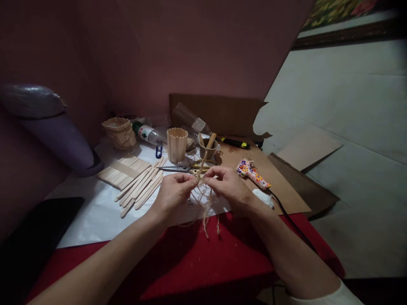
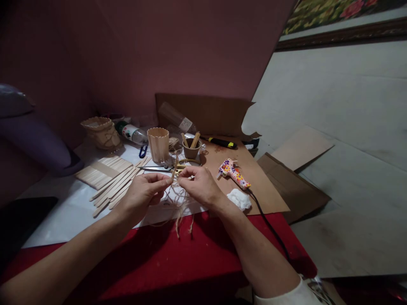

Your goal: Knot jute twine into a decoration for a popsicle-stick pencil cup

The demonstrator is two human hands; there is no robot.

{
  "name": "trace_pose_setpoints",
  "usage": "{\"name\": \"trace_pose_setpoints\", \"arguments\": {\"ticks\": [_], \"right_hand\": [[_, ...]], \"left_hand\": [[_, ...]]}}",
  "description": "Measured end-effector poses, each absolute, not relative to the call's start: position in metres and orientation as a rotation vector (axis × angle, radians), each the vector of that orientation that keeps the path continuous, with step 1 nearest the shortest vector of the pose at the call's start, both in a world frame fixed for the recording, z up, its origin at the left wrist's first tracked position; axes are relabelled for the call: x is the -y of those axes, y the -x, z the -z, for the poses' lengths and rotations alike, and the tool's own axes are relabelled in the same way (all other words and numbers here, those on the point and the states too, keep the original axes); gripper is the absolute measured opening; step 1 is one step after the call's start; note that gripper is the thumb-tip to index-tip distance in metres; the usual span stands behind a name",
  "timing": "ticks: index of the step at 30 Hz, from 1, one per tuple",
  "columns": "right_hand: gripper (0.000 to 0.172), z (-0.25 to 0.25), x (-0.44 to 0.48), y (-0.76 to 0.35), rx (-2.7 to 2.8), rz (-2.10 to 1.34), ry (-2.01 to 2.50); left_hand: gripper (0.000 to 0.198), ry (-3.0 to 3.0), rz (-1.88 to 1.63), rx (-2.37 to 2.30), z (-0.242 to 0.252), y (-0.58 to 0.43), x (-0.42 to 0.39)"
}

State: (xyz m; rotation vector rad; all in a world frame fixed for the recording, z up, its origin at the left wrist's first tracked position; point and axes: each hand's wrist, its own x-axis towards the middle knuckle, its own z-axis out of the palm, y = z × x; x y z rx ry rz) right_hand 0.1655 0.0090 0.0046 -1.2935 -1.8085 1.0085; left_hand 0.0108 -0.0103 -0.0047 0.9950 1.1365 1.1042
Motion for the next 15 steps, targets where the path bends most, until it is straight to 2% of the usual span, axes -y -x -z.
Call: {"name": "trace_pose_setpoints", "arguments": {"ticks": [3, 6, 15], "right_hand": [[0.006, -0.005, -0.007, -0.168, 1.951, -0.734, 1.314], [0.004, -0.006, -0.006, -0.168, 2.003, -0.649, 1.260], [0.020, -0.014, 0.004, -0.164, 2.050, -0.946, 1.130]], "left_hand": [[0.023, -1.016, -1.118, -1.178, 0.006, -0.011, 0.009], [0.022, -1.086, -1.155, -1.257, 0.007, -0.011, 0.009], [0.019, -0.961, -1.201, -1.226, 0.011, -0.005, 0.007]]}}
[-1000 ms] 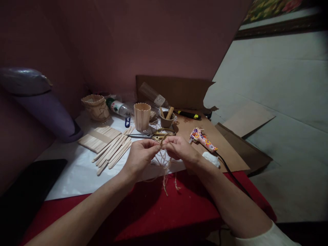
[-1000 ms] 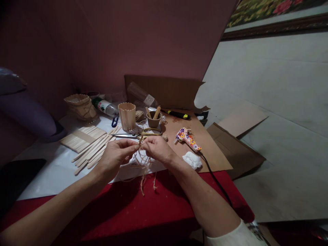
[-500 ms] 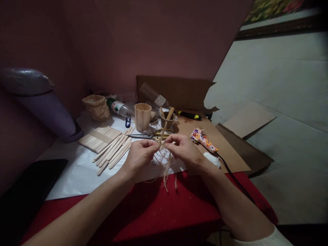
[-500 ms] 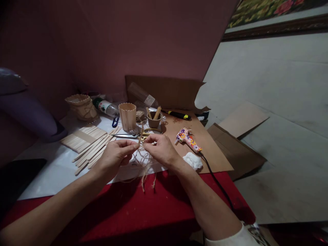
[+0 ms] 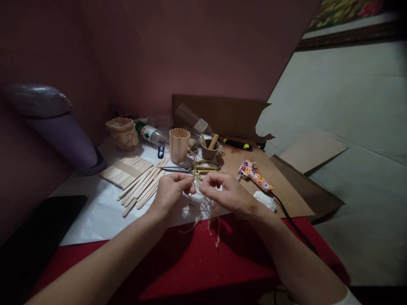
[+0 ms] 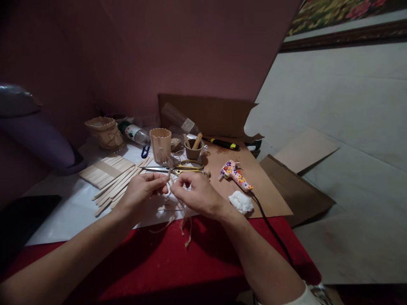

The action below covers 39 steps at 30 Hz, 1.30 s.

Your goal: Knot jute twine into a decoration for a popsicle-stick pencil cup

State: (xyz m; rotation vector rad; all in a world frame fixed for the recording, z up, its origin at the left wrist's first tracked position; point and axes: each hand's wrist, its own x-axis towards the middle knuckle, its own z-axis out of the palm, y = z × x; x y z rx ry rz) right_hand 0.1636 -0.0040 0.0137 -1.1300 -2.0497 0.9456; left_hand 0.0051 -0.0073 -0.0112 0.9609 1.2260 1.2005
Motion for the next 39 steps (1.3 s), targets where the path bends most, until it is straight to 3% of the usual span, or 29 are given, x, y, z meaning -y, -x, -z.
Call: {"name": "trace_pose_setpoints", "arguments": {"ticks": [5, 9, 13, 16, 19, 21, 24, 27, 29, 34, 39], "right_hand": [[0.016, -0.012, 0.014, -0.161, 2.351, -0.999, 0.991], [0.015, -0.006, 0.013, -0.161, 2.525, -0.770, 1.038], [0.018, -0.008, 0.005, -0.174, 2.643, -0.460, 1.280], [0.014, -0.014, -0.005, -0.187, 2.522, -0.236, 1.503], [0.017, -0.016, -0.011, -0.188, 2.111, -0.064, 1.421], [0.023, -0.015, -0.010, -0.179, 1.890, -0.229, 1.226], [0.018, -0.009, -0.004, -0.160, 1.710, -0.821, 1.037], [0.032, -0.002, 0.000, -0.148, 1.587, -1.406, 0.947], [0.041, 0.000, 0.000, -0.148, 1.543, -1.611, 0.925], [0.056, -0.002, -0.003, -0.156, 1.674, -1.594, 1.054], [0.043, -0.008, -0.003, -0.159, 1.741, -1.406, 1.162]], "left_hand": [[0.014, -0.803, -1.273, -1.170, 0.009, -0.004, 0.005], [0.010, -0.745, -1.275, -1.033, 0.003, -0.003, 0.003], [0.018, -0.691, -1.291, -0.880, -0.003, 0.002, 0.001], [0.019, -0.689, -1.277, -0.922, -0.005, 0.005, 0.000], [0.018, -0.730, -1.215, -0.943, -0.004, 0.003, 0.003], [0.020, -0.760, -1.172, -0.931, -0.001, -0.001, 0.006], [0.022, -0.806, -1.128, -0.900, 0.001, -0.009, 0.011], [0.025, -0.859, -1.122, -0.916, 0.001, -0.015, 0.015], [0.026, -0.888, -1.120, -0.946, 0.000, -0.016, 0.017], [0.028, -0.936, -1.099, -1.017, 0.001, -0.014, 0.015], [0.028, -0.993, -1.070, -1.067, 0.001, -0.012, 0.015]]}}
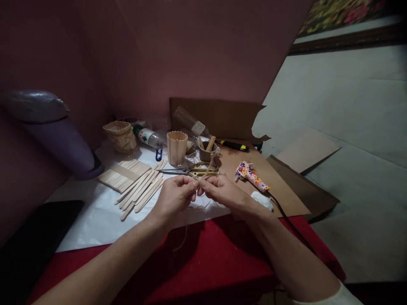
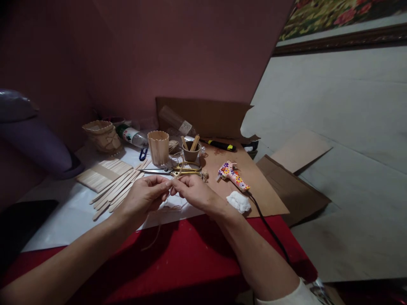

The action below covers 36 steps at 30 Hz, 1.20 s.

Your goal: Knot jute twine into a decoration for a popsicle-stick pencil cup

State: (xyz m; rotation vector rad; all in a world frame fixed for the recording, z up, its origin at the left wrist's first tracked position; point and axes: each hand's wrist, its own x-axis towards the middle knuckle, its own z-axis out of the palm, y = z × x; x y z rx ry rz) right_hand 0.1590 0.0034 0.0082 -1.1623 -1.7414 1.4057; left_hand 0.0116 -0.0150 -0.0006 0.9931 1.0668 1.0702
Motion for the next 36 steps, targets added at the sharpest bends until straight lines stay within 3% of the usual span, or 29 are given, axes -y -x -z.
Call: {"name": "trace_pose_setpoints", "arguments": {"ticks": [8, 22, 32, 36], "right_hand": [[0.033, -0.009, -0.009, -0.174, 1.674, -1.704, 1.060], [0.022, -0.014, -0.006, -0.176, 1.683, -1.716, 1.044], [0.026, -0.004, -0.011, -0.168, 1.512, -1.545, 1.180], [0.025, -0.001, -0.013, -0.167, 1.414, -1.604, 1.145]], "left_hand": [[0.020, -1.065, -1.063, -1.019, -0.004, -0.010, 0.017], [0.011, -1.436, -1.155, -1.151, -0.002, -0.009, 0.017], [0.016, -2.412, -1.245, -1.687, -0.001, -0.005, 0.021], [0.019, -2.521, -1.095, -1.609, 0.007, -0.011, 0.028]]}}
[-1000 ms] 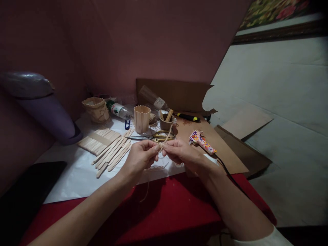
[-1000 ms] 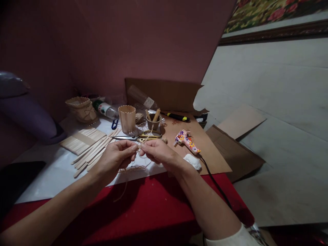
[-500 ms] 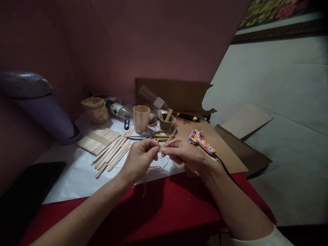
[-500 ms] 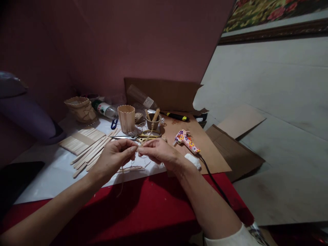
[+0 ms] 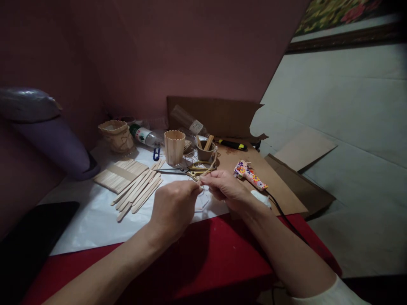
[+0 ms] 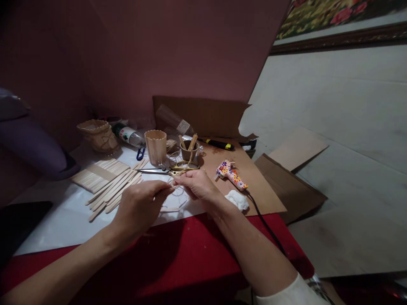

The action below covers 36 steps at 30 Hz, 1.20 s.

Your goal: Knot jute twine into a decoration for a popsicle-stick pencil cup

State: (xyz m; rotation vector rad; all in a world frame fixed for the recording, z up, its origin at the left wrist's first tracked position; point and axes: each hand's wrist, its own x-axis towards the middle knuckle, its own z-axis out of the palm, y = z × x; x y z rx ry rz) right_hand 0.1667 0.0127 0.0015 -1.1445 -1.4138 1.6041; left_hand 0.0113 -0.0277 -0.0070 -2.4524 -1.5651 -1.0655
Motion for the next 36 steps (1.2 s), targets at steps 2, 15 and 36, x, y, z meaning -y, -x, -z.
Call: {"name": "trace_pose_setpoints", "arguments": {"ticks": [2, 15, 36], "right_hand": [[0.025, 0.000, -0.013, -0.167, 1.407, -1.621, 1.133], [0.028, -0.003, -0.011, -0.165, 1.529, -1.511, 1.203], [0.018, -0.013, -0.005, -0.166, 1.772, -1.556, 1.169]], "left_hand": [[0.020, 2.550, 1.021, 1.538, 0.013, -0.015, 0.031], [0.022, 2.506, 2.192, 2.337, -0.002, -0.011, 0.019], [0.025, 2.985, 2.114, 2.414, -0.008, -0.010, 0.015]]}}
